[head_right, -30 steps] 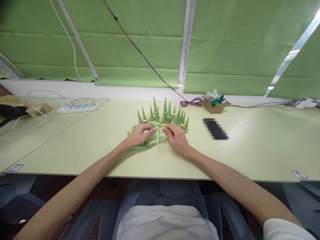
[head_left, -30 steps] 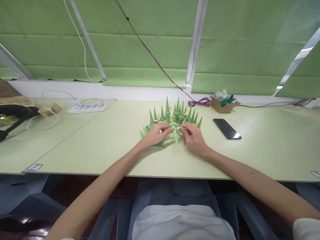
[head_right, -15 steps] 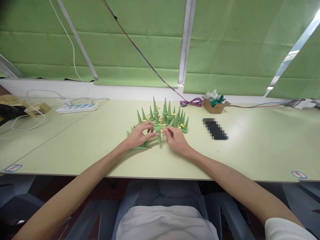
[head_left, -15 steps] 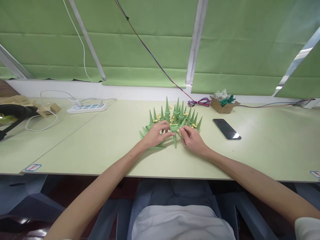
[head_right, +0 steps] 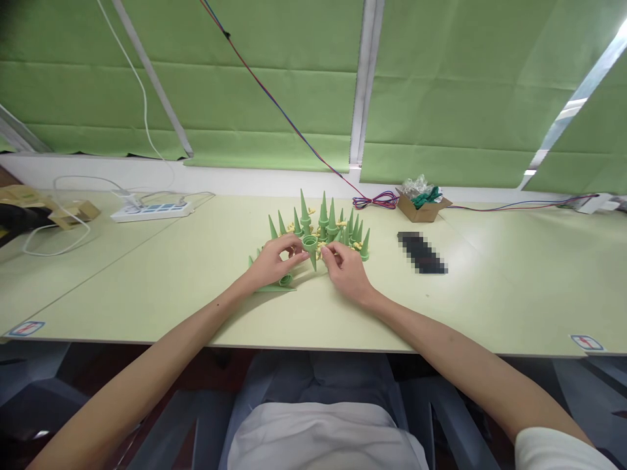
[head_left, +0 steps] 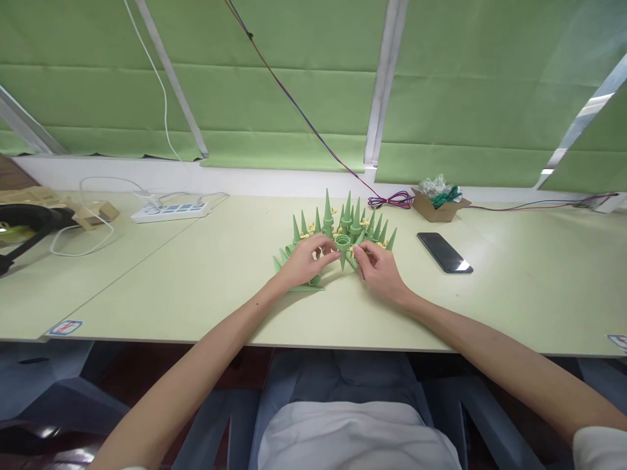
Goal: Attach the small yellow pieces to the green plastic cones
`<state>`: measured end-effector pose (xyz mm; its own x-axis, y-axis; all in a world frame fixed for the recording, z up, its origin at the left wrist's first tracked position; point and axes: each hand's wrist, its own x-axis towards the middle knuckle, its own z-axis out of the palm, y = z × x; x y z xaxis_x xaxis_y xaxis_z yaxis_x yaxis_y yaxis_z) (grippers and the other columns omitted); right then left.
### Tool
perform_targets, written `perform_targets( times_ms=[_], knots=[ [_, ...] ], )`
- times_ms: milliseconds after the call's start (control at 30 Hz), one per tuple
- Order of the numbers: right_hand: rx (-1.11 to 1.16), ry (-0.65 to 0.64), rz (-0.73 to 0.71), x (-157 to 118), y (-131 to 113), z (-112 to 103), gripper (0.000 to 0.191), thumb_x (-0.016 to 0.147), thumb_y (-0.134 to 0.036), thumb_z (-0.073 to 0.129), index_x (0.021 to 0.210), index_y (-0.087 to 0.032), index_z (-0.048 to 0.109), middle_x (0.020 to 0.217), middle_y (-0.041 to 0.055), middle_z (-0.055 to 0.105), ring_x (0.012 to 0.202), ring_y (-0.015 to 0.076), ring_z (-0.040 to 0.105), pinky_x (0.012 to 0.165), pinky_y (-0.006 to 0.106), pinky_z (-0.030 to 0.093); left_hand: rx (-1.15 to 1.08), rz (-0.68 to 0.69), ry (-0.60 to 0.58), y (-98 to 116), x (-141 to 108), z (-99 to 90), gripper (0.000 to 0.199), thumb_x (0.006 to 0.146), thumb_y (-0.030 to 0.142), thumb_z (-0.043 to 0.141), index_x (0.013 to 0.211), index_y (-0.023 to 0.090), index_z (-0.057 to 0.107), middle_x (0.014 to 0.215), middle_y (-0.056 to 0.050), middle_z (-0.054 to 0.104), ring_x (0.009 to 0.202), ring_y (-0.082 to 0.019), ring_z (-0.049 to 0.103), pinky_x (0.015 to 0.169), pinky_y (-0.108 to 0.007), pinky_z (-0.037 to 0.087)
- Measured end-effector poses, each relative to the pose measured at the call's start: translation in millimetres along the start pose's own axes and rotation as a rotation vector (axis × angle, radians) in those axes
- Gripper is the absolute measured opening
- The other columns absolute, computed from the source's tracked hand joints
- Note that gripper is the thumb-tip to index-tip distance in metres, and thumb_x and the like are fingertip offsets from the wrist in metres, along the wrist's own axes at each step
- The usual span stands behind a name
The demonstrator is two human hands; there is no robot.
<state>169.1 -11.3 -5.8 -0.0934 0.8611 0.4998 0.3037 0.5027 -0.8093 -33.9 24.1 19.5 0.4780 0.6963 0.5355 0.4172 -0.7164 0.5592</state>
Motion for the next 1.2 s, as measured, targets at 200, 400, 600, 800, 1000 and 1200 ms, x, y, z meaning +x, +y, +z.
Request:
perform_targets(
  times_ms=[200,400,600,800,1000,1200],
  knots=[
    [0.037,0.06,-0.032,2,0,-1,0.031,0.097,-0.05,0.053,0.089,-0.021,0.06,0.081,0.0026,0.06,0.048,0.0113,0.052,0.046,0.028,0.041,-0.087,-0.088,-0.055,6,1,-1.3,0.049,0.099,0.051,0.044,0.074,0.017,0.069,0.08,-0.005,0.07,0.075,-0.017,0.061,0.072,-0.03,0.048],
    [0.034,0.046,-0.084,1,4,-2,0.029,0.098,-0.048,0.053,0.098,-0.023,0.067,0.096,0.0066,0.063,0.05,0.0111,0.054,0.049,0.03,0.045,-0.17,-0.208,-0.076,8,0,-2.5,0.067,0.097,0.066,0.034,0.066,0.016,0.066,0.063,-0.004,0.062,0.06,-0.015,0.052,0.062,-0.029,0.043],
    [0.023,-0.024,-0.131,0,6,-2,0.027,0.099,-0.044,0.053,0.099,-0.023,0.07,0.099,0.0076,0.065,0.052,0.0113,0.056,0.052,0.031,0.048,-0.155,-0.161,-0.123,11,0,-4.1,0.062,0.096,0.066,0.039,0.057,0.018,0.037,0.058,0.001,0.034,0.054,-0.011,0.03,0.052,-0.028,0.03],
    [-0.013,-0.047,-0.144,0,7,-3,0.027,0.099,-0.042,0.052,0.096,-0.022,0.069,0.092,0.0058,0.064,0.048,0.0107,0.053,0.05,0.03,0.045,-0.151,-0.155,-0.163,14,-1,-5.7,0.058,0.095,0.063,0.042,0.059,0.018,0.036,0.06,0.001,0.034,0.056,-0.012,0.032,0.053,-0.028,0.032],
    [-0.118,-0.034,-0.17,1,4,-2,0.027,0.1,-0.038,0.049,0.087,-0.021,0.065,0.077,0.0045,0.062,0.06,0.0153,0.053,0.056,0.03,0.04,-0.145,-0.1,-0.179,15,0,-6.8,0.044,0.095,0.049,0.05,0.065,0.017,0.051,0.069,-0.001,0.05,0.068,-0.014,0.046,0.064,-0.028,0.04],
    [-0.194,-0.022,-0.177,2,7,-2,0.029,0.099,-0.037,0.049,0.077,-0.02,0.059,0.066,0.0002,0.055,0.058,0.0138,0.045,0.059,0.028,0.036,-0.108,-0.057,-0.166,12,-1,-5.3,0.034,0.094,0.043,0.053,0.073,0.017,0.059,0.077,-0.002,0.055,0.074,-0.015,0.052,0.071,-0.029,0.043]
  ],
)
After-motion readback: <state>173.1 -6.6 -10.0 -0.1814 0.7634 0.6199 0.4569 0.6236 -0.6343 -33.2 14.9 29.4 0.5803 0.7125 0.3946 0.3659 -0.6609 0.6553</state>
